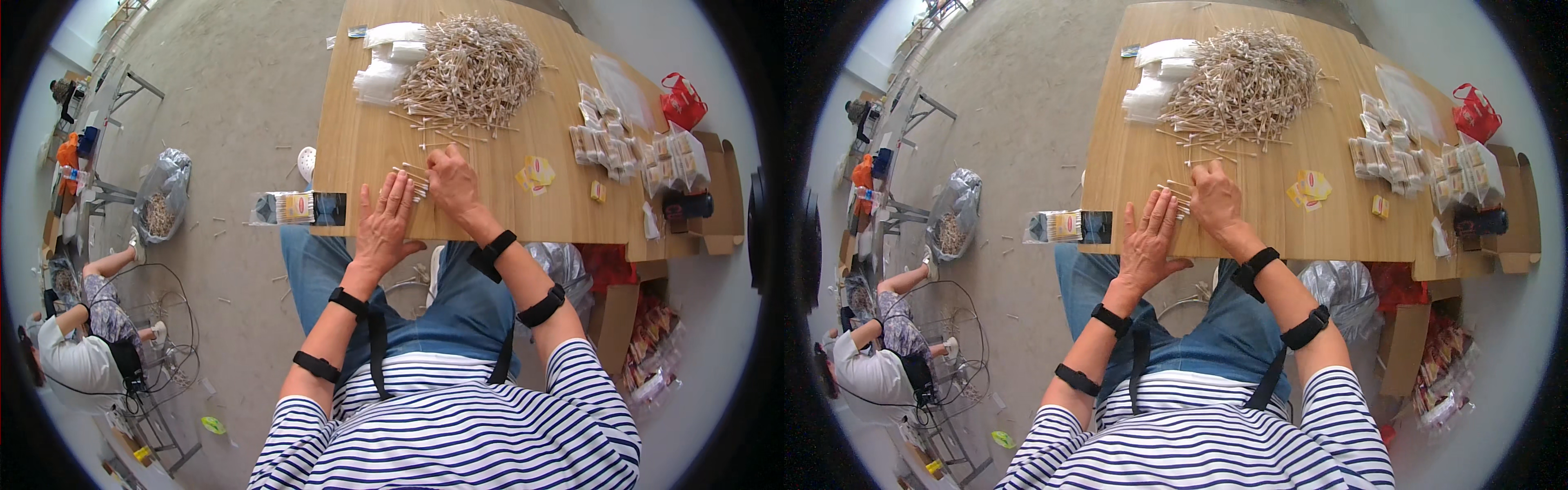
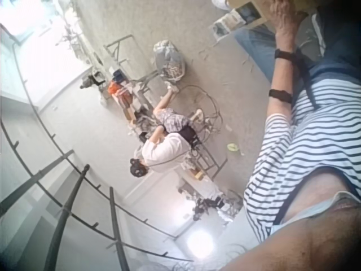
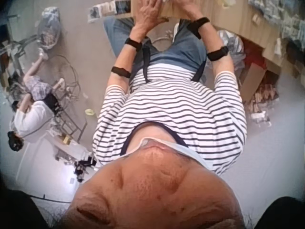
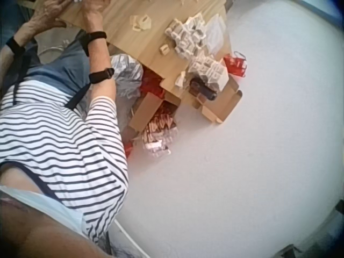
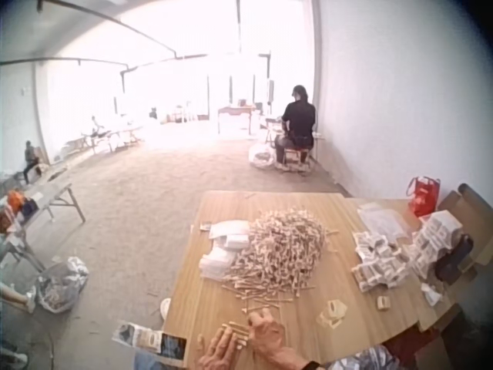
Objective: Packing cotton swabs into small plastic bags and sealing them with stickers.
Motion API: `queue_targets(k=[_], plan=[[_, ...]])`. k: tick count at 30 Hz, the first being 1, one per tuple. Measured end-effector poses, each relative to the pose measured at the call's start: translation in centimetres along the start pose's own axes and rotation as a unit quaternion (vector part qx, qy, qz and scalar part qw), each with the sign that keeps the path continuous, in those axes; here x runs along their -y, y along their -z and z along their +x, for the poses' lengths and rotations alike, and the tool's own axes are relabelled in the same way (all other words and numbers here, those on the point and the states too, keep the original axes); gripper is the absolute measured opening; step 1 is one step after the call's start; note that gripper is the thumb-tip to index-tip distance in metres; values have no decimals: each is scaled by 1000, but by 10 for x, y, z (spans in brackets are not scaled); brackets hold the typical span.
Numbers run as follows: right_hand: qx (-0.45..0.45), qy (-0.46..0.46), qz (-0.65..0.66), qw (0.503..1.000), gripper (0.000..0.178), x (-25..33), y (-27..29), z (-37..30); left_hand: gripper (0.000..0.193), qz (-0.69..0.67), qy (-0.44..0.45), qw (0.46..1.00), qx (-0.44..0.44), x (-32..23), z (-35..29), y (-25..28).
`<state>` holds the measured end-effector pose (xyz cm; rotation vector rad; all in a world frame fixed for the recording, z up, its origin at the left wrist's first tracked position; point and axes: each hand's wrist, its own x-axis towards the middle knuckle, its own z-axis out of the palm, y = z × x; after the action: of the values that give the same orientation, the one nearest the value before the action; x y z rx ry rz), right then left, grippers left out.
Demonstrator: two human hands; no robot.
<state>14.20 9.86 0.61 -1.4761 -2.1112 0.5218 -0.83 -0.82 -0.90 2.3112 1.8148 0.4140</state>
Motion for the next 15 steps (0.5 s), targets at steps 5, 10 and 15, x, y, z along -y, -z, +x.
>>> queue_targets(k=[5,10,15], plan=[[16,23,4,1000,6,1,-10,-8,134,-8,-2,1000,-1,0,1,0],[17,63,5,998,7,6,-9,-14,135,-3,-4,1000,-6,0,0,1],[17,69,24,997,5,3,-5,-10,134,-4,-6,1000,8,-1,1,8]])
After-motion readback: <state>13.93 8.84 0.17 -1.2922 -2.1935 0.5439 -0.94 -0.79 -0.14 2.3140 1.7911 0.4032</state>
